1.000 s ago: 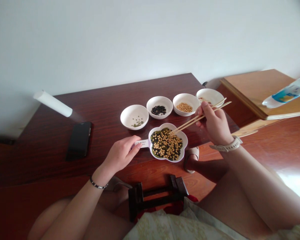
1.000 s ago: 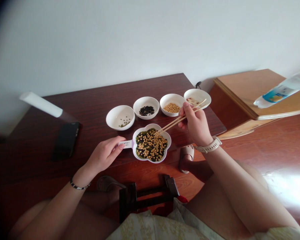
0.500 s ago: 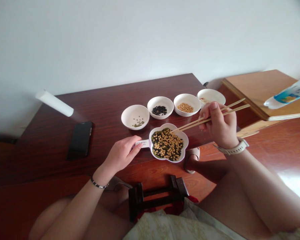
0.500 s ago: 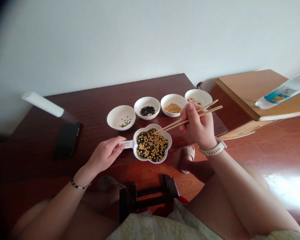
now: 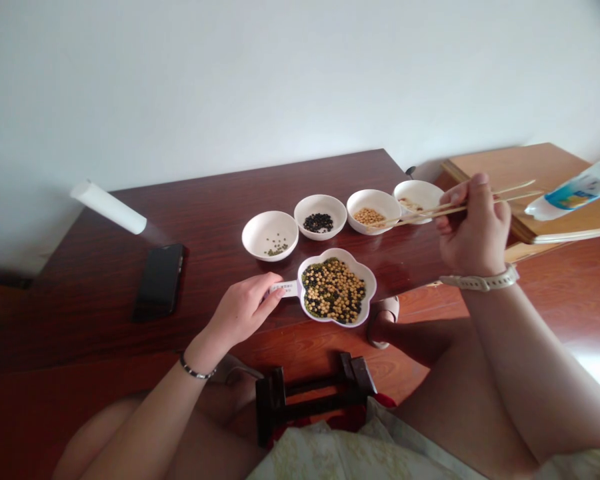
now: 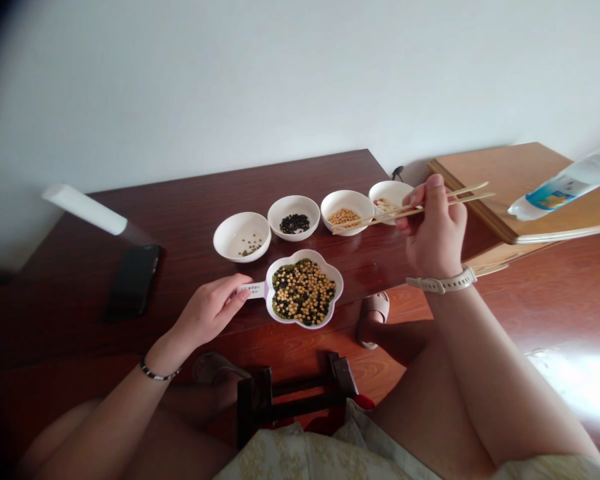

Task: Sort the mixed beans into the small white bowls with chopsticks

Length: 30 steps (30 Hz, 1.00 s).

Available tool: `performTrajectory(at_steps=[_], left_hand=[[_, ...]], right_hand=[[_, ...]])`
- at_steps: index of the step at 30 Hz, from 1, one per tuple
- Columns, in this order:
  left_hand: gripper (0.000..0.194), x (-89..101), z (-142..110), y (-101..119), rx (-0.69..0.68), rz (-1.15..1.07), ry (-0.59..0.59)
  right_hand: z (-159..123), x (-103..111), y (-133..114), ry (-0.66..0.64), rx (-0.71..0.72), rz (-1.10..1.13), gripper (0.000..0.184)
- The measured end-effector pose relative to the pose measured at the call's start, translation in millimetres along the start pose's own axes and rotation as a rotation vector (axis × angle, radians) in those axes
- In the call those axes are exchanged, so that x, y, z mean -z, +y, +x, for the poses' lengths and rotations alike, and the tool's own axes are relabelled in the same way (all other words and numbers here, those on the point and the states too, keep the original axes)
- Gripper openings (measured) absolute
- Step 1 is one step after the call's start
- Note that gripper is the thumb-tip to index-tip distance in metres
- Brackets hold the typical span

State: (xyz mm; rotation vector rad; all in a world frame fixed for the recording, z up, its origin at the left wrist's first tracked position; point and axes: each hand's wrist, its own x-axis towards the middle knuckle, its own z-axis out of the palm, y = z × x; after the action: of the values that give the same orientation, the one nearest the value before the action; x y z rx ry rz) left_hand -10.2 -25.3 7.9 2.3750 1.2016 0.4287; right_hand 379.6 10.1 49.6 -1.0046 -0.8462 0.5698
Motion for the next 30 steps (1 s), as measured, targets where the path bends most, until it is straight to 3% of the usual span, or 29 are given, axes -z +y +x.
performTrajectory(at_steps=[4,9,11,14,16,19,24,30], left_hand=[[0.029,0.8,0.5,0.7,0.019,-0.005,-0.016],[0.028,0.7,0.4,0.4,0.008,-0.006,0.001],[0.028,0.6,0.5,0.8,0.018,-0.005,-0.003],[0.028,0.4,0.8,1.2,0.022,-0.004,-0.006],[0.028,0.2,0.8,1.1,0.021,-0.002,-0.002],[0.028,0.0,0.3,0.3,0.006,-0.001,0.009],[0.027,-0.9,-0.7,-1.0,-0.016,0.024,0.033],[0.029,-1.5,-0.7,-1.0,-0.009,0.039,0.033]], right_hand=[[19.6,13.9,9.6,0.11,0.09,-0.089,0.04],[19.4,19.7,13.0,0.064,0.069,-0.115,0.04],[14.9,17.2,11.2,0.015,-0.024,-0.033,0.038],[3.9,10.2,7.7,-0.159,-0.293,0.053,0.035],[-5.9,5.0,6.0,-0.308,-0.465,0.051,0.032],[-20.7,-1.9,4.8,-0.458,-0.586,-0.016,0.033],[-35.5,-8.4,5.4,-0.538,-0.56,-0.149,0.038],[-38.7,-9.5,10.2,-0.547,-0.491,-0.191,0.041]])
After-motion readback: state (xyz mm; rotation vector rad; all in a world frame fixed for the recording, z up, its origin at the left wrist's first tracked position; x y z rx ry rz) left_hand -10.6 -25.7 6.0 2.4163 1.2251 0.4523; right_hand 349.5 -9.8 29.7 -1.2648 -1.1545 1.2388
